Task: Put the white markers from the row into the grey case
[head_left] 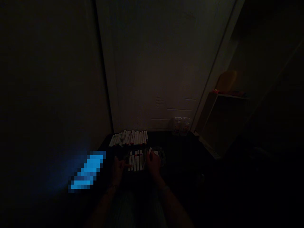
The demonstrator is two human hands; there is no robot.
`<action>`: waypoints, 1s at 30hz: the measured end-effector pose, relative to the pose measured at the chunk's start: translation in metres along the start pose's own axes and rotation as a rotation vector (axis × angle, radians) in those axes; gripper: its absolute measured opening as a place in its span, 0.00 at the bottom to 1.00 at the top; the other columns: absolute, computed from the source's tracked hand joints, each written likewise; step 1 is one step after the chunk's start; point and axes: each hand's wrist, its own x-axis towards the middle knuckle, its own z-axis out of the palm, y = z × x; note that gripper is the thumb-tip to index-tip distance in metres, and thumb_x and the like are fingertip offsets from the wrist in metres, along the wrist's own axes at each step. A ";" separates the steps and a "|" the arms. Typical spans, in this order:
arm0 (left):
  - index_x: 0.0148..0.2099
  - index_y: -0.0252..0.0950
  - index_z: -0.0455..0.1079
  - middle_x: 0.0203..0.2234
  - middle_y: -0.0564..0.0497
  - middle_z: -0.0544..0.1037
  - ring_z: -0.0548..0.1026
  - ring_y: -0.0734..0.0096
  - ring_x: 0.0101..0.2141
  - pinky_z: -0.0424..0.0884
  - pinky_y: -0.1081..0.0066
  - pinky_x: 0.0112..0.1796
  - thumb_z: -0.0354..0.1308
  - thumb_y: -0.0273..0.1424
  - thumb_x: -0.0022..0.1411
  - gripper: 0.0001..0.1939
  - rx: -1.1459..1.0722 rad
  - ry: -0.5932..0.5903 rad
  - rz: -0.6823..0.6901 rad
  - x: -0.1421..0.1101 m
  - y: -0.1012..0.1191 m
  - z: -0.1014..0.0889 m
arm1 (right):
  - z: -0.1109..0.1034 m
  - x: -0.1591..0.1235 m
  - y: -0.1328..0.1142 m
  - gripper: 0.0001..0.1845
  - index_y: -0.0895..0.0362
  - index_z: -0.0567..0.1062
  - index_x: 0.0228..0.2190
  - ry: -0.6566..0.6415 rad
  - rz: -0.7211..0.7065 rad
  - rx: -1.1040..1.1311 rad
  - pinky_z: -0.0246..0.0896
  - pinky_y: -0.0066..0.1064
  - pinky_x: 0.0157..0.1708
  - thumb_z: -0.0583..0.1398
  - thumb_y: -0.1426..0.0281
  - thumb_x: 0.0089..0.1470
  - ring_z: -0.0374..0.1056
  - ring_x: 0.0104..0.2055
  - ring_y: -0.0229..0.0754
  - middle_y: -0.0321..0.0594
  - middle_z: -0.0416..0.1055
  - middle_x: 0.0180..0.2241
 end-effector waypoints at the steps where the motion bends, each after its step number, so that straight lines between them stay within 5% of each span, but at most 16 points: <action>1: 0.20 0.33 0.70 0.22 0.45 0.75 0.71 0.66 0.27 0.65 0.68 0.31 0.29 0.54 0.57 0.38 0.013 -0.018 -0.006 0.001 -0.002 0.000 | 0.001 0.000 0.000 0.20 0.56 0.73 0.31 -0.001 -0.003 0.006 0.47 0.24 0.24 0.46 0.61 0.58 0.63 0.25 0.35 0.37 0.69 0.24; 7: 0.20 0.32 0.70 0.16 0.48 0.73 0.69 0.66 0.23 0.61 0.71 0.25 0.43 0.52 0.54 0.30 0.089 -0.085 0.007 -0.001 0.000 0.002 | 0.002 0.000 0.001 0.20 0.55 0.73 0.31 0.014 -0.007 0.007 0.48 0.24 0.25 0.45 0.60 0.58 0.64 0.26 0.35 0.37 0.69 0.24; 30: 0.26 0.33 0.68 0.18 0.52 0.71 0.66 0.72 0.21 0.60 0.75 0.22 0.47 0.47 0.55 0.22 -0.019 -0.071 0.038 0.000 -0.005 0.002 | 0.003 0.000 0.003 0.20 0.55 0.72 0.34 -0.017 0.000 0.017 0.47 0.22 0.25 0.45 0.59 0.59 0.64 0.27 0.34 0.35 0.70 0.26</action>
